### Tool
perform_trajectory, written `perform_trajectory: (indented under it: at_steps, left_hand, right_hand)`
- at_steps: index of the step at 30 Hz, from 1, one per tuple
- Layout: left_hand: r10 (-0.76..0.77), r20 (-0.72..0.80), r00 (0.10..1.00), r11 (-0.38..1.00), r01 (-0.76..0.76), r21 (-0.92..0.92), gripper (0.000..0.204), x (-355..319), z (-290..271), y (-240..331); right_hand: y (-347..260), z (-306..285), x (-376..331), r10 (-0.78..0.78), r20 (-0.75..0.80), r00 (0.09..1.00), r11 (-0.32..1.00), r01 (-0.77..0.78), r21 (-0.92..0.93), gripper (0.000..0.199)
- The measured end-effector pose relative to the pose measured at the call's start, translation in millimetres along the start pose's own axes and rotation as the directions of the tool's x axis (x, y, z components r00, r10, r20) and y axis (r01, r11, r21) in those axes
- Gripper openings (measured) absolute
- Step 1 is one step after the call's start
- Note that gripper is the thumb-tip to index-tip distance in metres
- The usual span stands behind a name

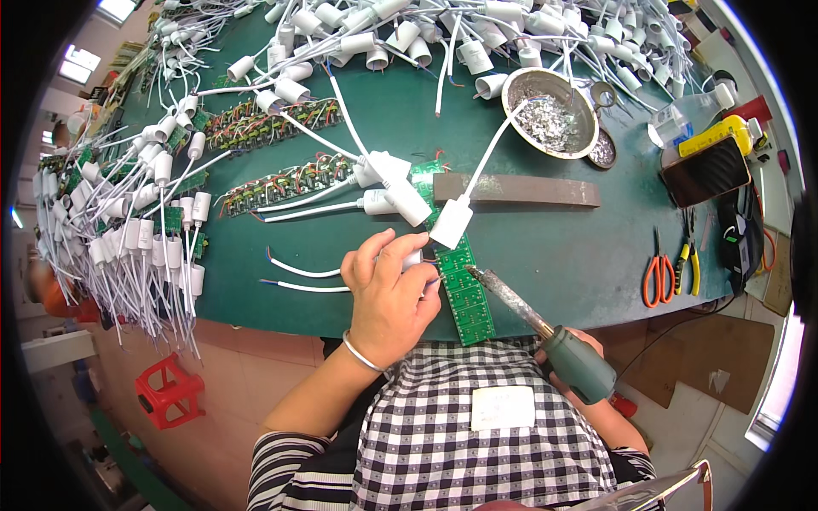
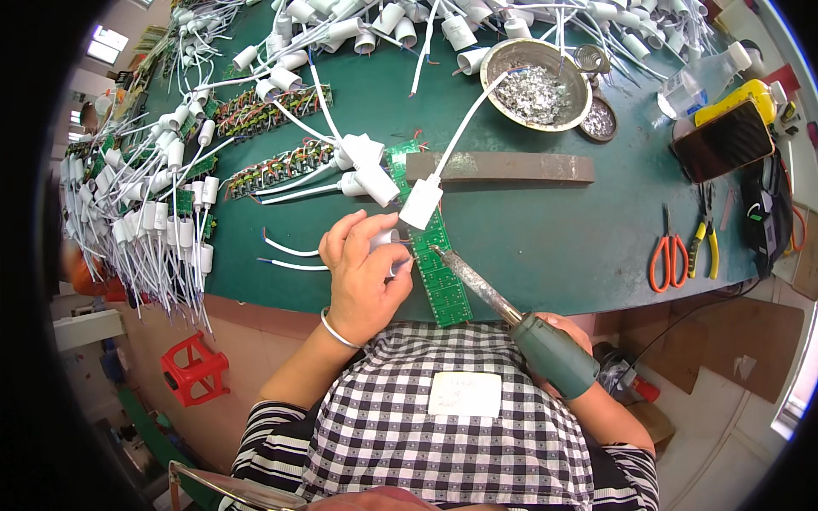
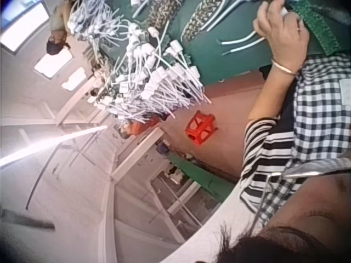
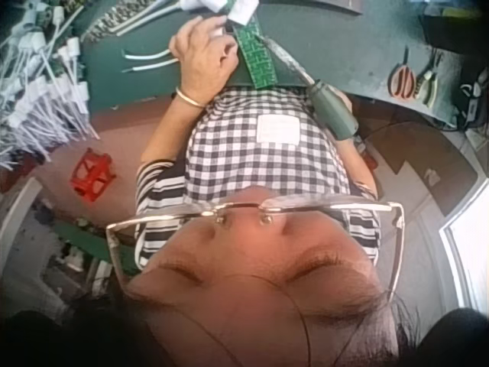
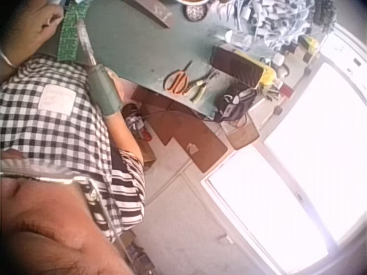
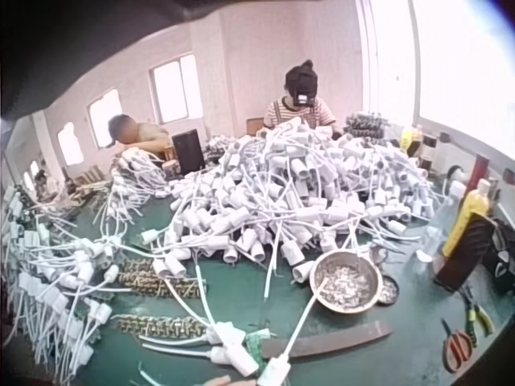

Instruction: The person solders wires to a circuit board containing bulb housings using a soldering iron.

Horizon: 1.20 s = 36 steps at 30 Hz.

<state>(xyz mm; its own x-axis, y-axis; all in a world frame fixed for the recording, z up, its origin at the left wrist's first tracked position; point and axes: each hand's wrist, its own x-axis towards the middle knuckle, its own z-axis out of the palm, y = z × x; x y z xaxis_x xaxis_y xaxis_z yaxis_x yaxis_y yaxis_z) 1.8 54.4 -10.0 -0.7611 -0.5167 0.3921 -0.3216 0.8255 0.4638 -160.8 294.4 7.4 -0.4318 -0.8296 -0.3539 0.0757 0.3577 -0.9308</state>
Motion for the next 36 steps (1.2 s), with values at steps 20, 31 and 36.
perform_trajectory:
  at_steps: [20, 31, 36]
  left_hand:
    - [0.038, -0.032, 0.999, 0.996, -0.041, -0.077, 0.024, -2.6, -0.6, -0.5]
    - [0.085, -0.02, 0.996, 0.989, -0.086, -0.119, 0.023, -1.6, -0.7, -3.3]
    - [0.131, 0.009, 0.991, 0.988, -0.13, -0.088, 0.022, -3.4, -0.8, -4.1]
  right_hand:
    - [30.1, 11.3, -7.7, -0.255, -0.199, 0.946, 0.966, 0.259, -0.009, 0.025]
    - [38.3, 6.0, -11.6, -0.248, -0.187, 0.951, 0.966, 0.229, -0.115, 0.03]
    - [54.6, -3.2, -13.4, -0.38, -0.063, 0.923, 0.911, 0.362, -0.198, 0.044]
